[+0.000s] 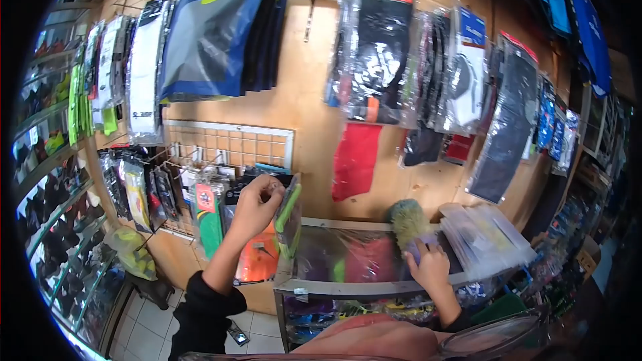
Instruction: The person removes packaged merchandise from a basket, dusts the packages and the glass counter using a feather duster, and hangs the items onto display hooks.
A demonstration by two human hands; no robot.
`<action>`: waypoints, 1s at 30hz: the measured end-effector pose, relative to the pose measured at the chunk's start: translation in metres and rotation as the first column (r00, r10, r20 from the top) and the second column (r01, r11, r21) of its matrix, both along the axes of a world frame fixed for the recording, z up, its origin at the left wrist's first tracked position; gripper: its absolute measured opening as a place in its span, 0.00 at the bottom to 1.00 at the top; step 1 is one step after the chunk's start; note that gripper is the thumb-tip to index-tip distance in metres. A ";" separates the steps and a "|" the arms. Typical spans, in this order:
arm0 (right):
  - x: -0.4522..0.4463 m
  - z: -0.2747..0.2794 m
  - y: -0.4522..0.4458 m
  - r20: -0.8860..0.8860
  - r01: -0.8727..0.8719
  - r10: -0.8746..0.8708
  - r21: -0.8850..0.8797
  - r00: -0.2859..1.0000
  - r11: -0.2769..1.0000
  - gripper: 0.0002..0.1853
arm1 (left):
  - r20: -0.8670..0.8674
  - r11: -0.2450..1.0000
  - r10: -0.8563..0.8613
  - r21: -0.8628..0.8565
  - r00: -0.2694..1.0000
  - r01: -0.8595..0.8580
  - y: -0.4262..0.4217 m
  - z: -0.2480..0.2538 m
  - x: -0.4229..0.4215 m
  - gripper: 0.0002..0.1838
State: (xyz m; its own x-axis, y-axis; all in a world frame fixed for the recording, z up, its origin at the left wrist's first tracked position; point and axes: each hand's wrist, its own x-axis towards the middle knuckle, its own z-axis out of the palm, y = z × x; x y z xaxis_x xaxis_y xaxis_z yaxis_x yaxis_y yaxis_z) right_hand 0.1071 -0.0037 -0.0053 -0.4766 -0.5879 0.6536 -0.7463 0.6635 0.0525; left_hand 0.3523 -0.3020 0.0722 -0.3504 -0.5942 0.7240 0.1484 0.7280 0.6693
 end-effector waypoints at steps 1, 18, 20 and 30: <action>0.021 0.023 -0.016 -0.011 -0.206 0.206 -0.124 0.978 0.971 0.23 | 0.074 0.994 -0.103 -0.022 0.992 0.105 -0.002 0.014 0.014 0.05; 0.263 0.113 -0.329 0.489 -0.830 0.871 -0.501 -0.037 0.246 0.39 | 0.523 0.928 -0.246 -0.114 0.816 0.353 -0.150 0.084 0.224 0.08; 0.283 0.115 -0.355 0.391 -0.841 0.919 -0.513 -0.048 0.174 0.37 | 0.501 0.925 -0.232 -0.153 0.834 0.349 -0.173 0.084 0.242 0.07; 0.361 0.146 -0.444 0.130 -0.847 0.988 -0.512 0.087 0.142 0.28 | 0.141 0.831 -0.030 -0.546 0.989 0.103 -0.254 0.090 0.297 0.06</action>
State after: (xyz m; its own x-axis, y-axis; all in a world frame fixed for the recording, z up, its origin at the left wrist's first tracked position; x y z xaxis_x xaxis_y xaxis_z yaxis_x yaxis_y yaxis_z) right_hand 0.4679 -0.4473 0.1408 0.1141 -0.5974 0.7938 -0.6542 -0.6465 -0.3925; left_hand 0.6492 -0.5557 0.1623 -0.4813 -0.0814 0.8728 0.1546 0.9722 0.1759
